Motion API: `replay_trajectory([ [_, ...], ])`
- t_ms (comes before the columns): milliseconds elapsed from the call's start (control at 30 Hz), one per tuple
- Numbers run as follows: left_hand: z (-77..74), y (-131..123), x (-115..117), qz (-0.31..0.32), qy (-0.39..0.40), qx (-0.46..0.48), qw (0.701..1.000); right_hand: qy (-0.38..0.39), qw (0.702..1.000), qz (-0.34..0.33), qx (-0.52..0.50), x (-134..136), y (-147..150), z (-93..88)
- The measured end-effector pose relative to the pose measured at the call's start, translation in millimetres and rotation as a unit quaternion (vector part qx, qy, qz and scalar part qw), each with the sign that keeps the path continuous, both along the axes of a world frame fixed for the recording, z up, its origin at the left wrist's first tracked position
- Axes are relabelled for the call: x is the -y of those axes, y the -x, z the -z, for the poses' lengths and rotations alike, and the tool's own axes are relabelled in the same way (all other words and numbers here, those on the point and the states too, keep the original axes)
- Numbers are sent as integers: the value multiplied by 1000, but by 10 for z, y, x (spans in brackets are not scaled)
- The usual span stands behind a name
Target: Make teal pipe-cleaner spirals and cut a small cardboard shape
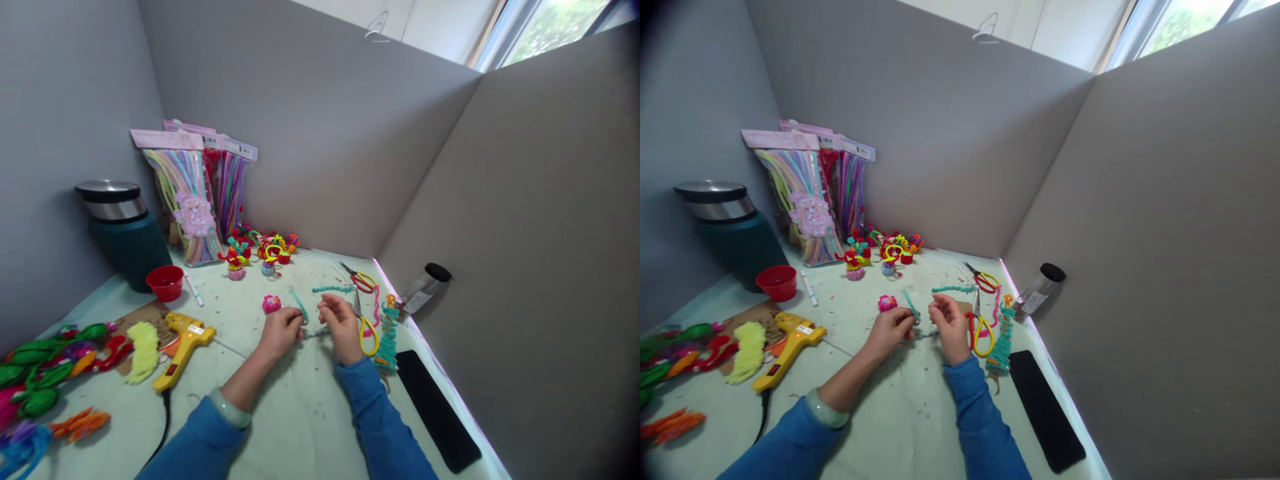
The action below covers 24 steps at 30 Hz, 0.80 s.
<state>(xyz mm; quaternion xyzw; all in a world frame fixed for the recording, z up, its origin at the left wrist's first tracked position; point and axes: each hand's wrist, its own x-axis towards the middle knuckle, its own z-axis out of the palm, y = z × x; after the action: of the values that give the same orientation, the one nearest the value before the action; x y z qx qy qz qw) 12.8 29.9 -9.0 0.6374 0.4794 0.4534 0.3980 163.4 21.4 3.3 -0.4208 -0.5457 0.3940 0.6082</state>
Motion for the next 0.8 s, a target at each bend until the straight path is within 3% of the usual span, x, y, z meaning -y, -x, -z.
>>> replay_trajectory([
  [200, 44, -10, -23, -1, 35, 49, 998, -74, 979, -21, 189, 27, 53, 87],
  [333, 92, -24, -37, 2, 58, 86, 995, -108, 967, -7, 230, 35, 62, 97],
  [467, 78, -33, -35, 36, 108, 155, 981, -46, 988, -7, 148, -5, 50, 132],
  [567, 58, -21, -26, 80, 134, 183, 971, 35, 997, -51, 53, -36, 37, 156],
  [667, 68, -10, -17, 115, 129, 157, 972, 77, 994, -82, 12, -43, 38, 170],
  [800, 101, -26, -6, 107, 94, 113, 983, 94, 992, -82, -16, -47, 54, 197],
])
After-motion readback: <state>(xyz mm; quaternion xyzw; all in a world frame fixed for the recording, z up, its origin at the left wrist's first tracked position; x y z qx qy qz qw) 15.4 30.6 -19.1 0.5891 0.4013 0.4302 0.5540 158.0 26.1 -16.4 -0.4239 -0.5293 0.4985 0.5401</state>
